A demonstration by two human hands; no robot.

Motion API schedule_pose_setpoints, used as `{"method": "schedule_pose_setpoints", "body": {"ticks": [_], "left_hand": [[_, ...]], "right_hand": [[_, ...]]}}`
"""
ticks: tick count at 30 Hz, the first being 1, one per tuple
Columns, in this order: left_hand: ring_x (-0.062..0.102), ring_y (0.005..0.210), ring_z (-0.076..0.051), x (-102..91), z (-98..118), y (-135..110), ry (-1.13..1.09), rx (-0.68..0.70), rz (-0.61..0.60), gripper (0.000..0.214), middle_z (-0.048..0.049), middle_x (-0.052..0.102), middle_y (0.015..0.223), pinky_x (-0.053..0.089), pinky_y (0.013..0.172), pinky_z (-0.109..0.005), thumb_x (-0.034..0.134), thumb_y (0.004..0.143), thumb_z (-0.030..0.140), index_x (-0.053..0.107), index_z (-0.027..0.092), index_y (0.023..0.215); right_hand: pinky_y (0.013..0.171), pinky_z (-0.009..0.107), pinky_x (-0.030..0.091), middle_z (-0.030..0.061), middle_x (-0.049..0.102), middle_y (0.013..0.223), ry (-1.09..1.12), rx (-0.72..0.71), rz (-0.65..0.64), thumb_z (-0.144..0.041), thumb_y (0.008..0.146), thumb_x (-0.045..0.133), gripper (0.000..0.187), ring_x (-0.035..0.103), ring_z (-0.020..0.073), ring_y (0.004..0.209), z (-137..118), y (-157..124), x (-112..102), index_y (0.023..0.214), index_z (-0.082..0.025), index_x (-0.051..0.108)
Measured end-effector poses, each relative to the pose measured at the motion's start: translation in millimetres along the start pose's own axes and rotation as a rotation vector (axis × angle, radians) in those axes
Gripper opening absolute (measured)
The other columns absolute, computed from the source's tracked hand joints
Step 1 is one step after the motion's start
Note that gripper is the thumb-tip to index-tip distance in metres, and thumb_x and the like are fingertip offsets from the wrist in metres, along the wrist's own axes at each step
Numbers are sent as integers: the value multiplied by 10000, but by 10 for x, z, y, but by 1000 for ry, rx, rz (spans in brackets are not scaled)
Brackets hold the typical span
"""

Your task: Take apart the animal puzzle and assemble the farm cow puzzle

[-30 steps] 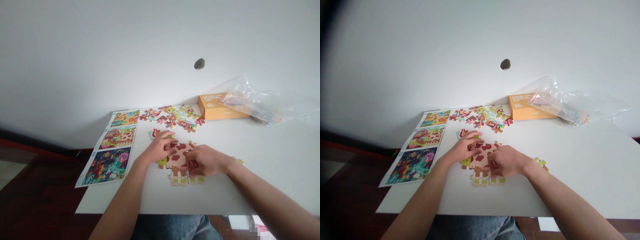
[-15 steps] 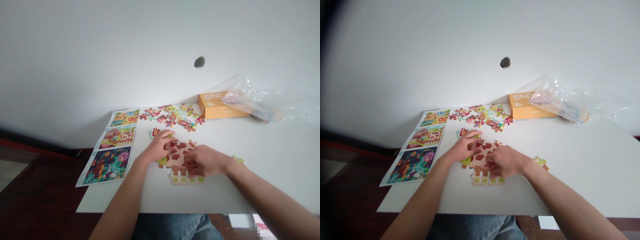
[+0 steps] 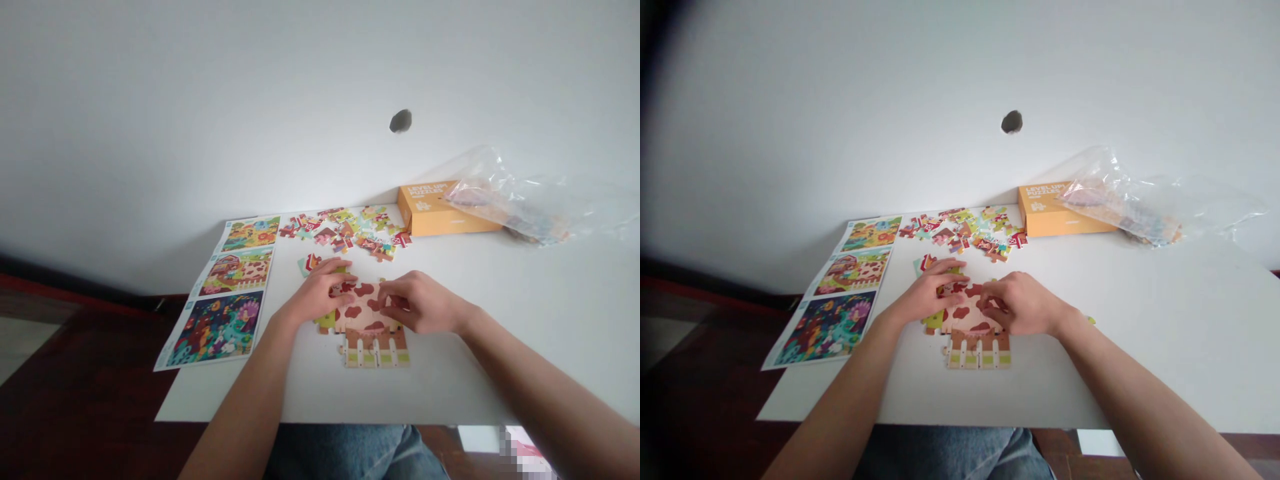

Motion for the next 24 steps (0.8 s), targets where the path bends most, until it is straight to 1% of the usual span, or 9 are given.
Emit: {"method": "schedule_pose_setpoints", "body": {"ticks": [2, 5, 7, 13, 14, 18, 19, 22, 24], "left_hand": [[466, 1313, -282, -2, 8, 2, -7, 5, 0, 326, -69, 564, 1366, 358, 1137, -489, 723, 822, 357, 712, 283, 1139], [461, 1318, -281, -13, 32, 11, -12, 20, -1, 332, -72, 555, 1372, 371, 1131, -472, 720, 825, 361, 709, 282, 1147], [456, 1322, -281, -18, 40, 15, -9, 21, -4, 329, -73, 549, 1378, 378, 1127, -464, 714, 830, 367, 708, 276, 1146], [448, 1325, -285, -15, 36, 12, 13, 9, -15, 334, -68, 547, 1382, 354, 1142, -480, 709, 834, 372, 702, 270, 1152], [449, 1324, -284, -16, 36, 11, 10, 10, -14, 332, -68, 546, 1384, 356, 1140, -478, 706, 836, 373, 702, 271, 1153], [453, 1323, -278, -13, 32, 9, 6, 22, -16, 329, -77, 544, 1384, 369, 1133, -462, 688, 848, 401, 706, 262, 1146], [451, 1325, -280, -10, 27, 9, 8, 22, -16, 332, -78, 543, 1385, 366, 1134, -465, 688, 847, 404, 706, 262, 1147], [437, 1334, -290, -6, 12, 9, 13, 13, -14, 344, -76, 541, 1390, 358, 1137, -482, 704, 836, 392, 703, 271, 1157], [438, 1333, -288, -6, 11, 9, 12, 10, -16, 347, -74, 540, 1391, 358, 1135, -483, 708, 833, 384, 701, 272, 1161]], "right_hand": [[572, 236, 279, -8, 587, 635, 3, 12, -11, -241, 861, 559, 87, 429, 98, 545, 5, 2, 13, 814, -182, 604], [552, 239, 260, -13, 561, 598, -9, 16, -136, -358, 863, 584, 218, 395, 102, 533, -6, 14, 147, 722, -191, 569], [544, 244, 246, -15, 543, 578, -28, 25, -177, -385, 857, 587, 257, 379, 106, 530, -2, 20, 193, 691, -194, 546], [553, 249, 245, -24, 556, 599, -54, 76, -36, -247, 821, 562, 81, 404, 104, 532, 62, 21, 51, 758, -198, 541], [553, 248, 248, -22, 565, 604, -50, 77, -49, -243, 814, 563, 78, 415, 104, 535, 65, 18, 57, 753, -198, 543], [538, 249, 247, -17, 586, 610, -46, 61, -214, -222, 763, 590, 104, 431, 106, 537, 57, -3, 166, 677, -198, 535], [539, 250, 250, -15, 587, 612, -50, 62, -218, -219, 761, 590, 110, 430, 106, 537, 58, -6, 162, 671, -196, 532], [547, 250, 262, -10, 585, 622, -68, 87, -122, -228, 792, 572, 88, 424, 105, 536, 81, 2, 74, 715, -194, 544], [546, 249, 257, -10, 583, 620, -72, 99, -97, -232, 802, 565, 79, 416, 104, 533, 96, 5, 59, 734, -195, 551]]}}
Point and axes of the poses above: each hand's wrist, its own y-axis towards the middle knuckle, its own x-axis out of the palm, z = x × y, the point moved 7 cm from there along y, towards the middle knuckle
